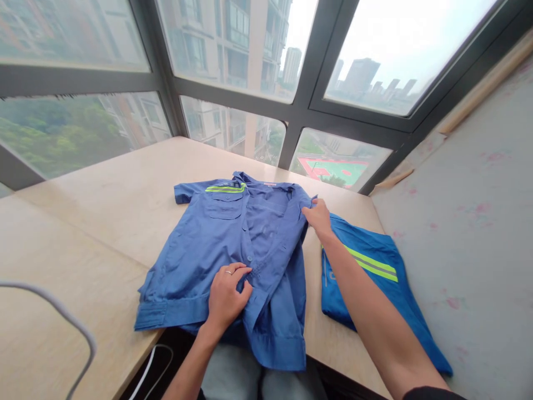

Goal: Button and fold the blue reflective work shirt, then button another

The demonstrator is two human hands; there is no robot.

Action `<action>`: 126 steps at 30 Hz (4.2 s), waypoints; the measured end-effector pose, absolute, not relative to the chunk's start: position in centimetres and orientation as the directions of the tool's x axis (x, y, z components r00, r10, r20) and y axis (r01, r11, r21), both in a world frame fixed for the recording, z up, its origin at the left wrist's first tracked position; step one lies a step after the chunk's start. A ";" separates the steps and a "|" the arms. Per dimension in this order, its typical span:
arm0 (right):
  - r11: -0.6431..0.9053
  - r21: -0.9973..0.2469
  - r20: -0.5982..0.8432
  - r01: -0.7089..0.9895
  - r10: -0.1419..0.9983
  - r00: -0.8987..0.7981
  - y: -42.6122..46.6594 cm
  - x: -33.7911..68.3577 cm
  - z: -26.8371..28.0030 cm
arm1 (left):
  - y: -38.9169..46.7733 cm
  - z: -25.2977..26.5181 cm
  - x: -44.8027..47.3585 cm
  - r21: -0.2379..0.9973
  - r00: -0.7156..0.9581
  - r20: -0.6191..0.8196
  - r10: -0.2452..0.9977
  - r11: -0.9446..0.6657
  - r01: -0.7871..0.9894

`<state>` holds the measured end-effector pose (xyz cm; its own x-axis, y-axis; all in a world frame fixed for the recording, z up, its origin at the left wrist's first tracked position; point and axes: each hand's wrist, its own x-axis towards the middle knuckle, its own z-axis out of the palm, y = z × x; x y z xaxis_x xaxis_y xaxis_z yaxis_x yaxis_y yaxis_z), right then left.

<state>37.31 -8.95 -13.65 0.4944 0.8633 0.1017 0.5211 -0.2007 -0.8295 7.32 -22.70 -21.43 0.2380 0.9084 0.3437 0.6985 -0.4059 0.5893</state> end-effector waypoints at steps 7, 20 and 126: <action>-0.004 -0.832 0.000 0.555 1.000 0.007 -4.8 29.8 -14.6 | -22.8 -21.0 6.8 0.667 0.298 0.290 0.909 -0.416 0.619; 0.090 -0.395 0.232 0.914 0.973 0.004 -6.0 30.7 -20.9 | -22.6 -20.5 5.9 0.810 0.305 0.181 0.935 -0.318 0.493; 0.074 -0.107 0.198 0.992 0.979 -0.052 -3.5 39.1 -24.1 | -29.0 -16.2 3.2 0.421 0.185 0.616 0.765 -0.519 0.744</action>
<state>39.08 -3.48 -24.12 -0.0516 0.9789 0.1979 0.9915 0.0739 -0.1068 3.18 -29.01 -16.24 0.1853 0.7655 0.6162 0.7443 -0.5188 0.4206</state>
